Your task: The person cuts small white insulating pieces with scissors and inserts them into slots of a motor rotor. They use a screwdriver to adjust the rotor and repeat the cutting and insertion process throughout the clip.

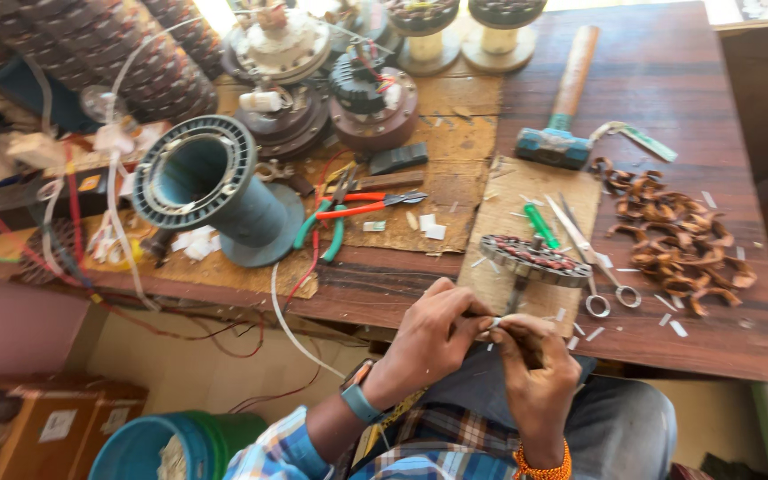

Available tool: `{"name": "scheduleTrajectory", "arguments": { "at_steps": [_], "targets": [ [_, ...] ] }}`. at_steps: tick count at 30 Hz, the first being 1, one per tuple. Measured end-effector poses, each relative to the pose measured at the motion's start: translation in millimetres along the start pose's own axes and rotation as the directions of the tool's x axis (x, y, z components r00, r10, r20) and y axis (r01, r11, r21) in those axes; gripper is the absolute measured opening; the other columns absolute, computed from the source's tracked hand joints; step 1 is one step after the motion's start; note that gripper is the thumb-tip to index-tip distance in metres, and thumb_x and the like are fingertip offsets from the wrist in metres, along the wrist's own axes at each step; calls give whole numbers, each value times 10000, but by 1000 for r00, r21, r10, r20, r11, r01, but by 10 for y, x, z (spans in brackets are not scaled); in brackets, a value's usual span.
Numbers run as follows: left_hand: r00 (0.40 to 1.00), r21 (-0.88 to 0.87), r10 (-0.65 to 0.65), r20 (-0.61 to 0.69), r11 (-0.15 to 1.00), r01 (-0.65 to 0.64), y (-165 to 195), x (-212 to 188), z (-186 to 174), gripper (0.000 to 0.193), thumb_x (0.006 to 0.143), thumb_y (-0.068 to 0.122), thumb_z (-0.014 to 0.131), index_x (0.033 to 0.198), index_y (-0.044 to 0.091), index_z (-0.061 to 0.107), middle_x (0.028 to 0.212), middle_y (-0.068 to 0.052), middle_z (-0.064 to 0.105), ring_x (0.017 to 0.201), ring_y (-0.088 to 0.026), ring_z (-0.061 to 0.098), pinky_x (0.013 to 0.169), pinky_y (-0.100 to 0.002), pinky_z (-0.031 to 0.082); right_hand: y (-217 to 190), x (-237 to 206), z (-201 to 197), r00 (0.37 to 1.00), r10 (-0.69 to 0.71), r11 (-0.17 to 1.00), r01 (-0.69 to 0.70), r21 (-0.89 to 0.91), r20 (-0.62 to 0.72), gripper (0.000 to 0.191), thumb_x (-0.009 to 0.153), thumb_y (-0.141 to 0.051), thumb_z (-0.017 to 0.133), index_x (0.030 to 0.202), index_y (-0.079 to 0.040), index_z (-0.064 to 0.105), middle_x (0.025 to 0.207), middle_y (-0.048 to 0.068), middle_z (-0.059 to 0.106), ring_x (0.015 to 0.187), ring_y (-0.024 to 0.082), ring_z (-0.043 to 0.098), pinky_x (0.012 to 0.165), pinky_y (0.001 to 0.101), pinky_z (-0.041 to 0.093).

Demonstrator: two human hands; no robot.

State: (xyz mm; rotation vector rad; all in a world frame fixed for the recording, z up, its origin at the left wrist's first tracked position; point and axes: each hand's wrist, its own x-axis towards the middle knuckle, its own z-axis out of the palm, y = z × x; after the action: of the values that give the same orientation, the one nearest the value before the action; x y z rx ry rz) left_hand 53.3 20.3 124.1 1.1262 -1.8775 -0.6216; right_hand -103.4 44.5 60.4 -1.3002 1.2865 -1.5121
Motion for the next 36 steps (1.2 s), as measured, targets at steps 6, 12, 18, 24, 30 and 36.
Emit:
{"name": "scheduleTrajectory", "arguments": {
  "at_steps": [6, 12, 18, 24, 30, 36],
  "targets": [
    [995, 35, 50, 87, 998, -53, -59, -18, 11, 113, 860, 57, 740, 944, 59, 665, 870, -86, 677, 888, -298, 631, 734, -402, 542, 215, 103, -232, 927, 305, 927, -342, 156, 217, 169, 885, 8, 716, 1044, 56, 681, 939, 132, 782, 807, 179, 744, 748, 295, 594],
    [984, 10, 45, 171, 999, -47, -51, -100, 18, 122, 864, 66, 737, 955, 71, 657, 887, -85, 690, 930, -297, 651, 752, -400, 547, 407, 123, -405, 854, 401, 858, -477, 190, 332, 227, 856, 9, 711, 1069, 60, 652, 911, 150, 757, 788, 206, 739, 716, 347, 630],
    [974, -78, 75, 214, 995, -59, 0, -94, -19, 154, 916, 109, 746, 1037, 66, 662, 994, -102, 692, 983, -300, 663, 833, -395, 544, 531, 14, -473, 871, 357, 907, -410, 97, 338, 157, 887, 4, 689, 1025, 73, 659, 890, 170, 771, 768, 203, 750, 719, 341, 621],
    [890, -341, 189, 415, 939, -41, -3, -72, -94, 218, 957, 140, 724, 1143, 60, 644, 1039, -94, 675, 1030, -318, 677, 875, -398, 550, 541, -124, -645, 798, 280, 627, -573, 528, 534, 110, 907, -26, 657, 956, 8, 565, 748, 87, 620, 604, 138, 598, 540, 325, 561],
    [884, -116, 231, 405, 973, -201, 71, -7, -67, 177, 886, 63, 754, 1032, 95, 661, 918, -95, 647, 884, -313, 675, 726, -395, 534, 358, -160, -581, 760, 363, 567, -639, 520, 538, 152, 905, -97, 671, 955, -24, 547, 754, 34, 566, 619, 94, 531, 507, 283, 497],
    [907, -256, -63, 416, 949, 183, -88, 17, 255, 161, 862, -106, 666, 924, 38, 631, 808, -123, 565, 727, -292, 584, 648, -391, 485, 493, -84, -614, 704, 509, 628, -697, 345, 495, 195, 930, -176, 696, 944, -20, 579, 805, 47, 633, 654, 83, 532, 573, 289, 529]
  ]
}}
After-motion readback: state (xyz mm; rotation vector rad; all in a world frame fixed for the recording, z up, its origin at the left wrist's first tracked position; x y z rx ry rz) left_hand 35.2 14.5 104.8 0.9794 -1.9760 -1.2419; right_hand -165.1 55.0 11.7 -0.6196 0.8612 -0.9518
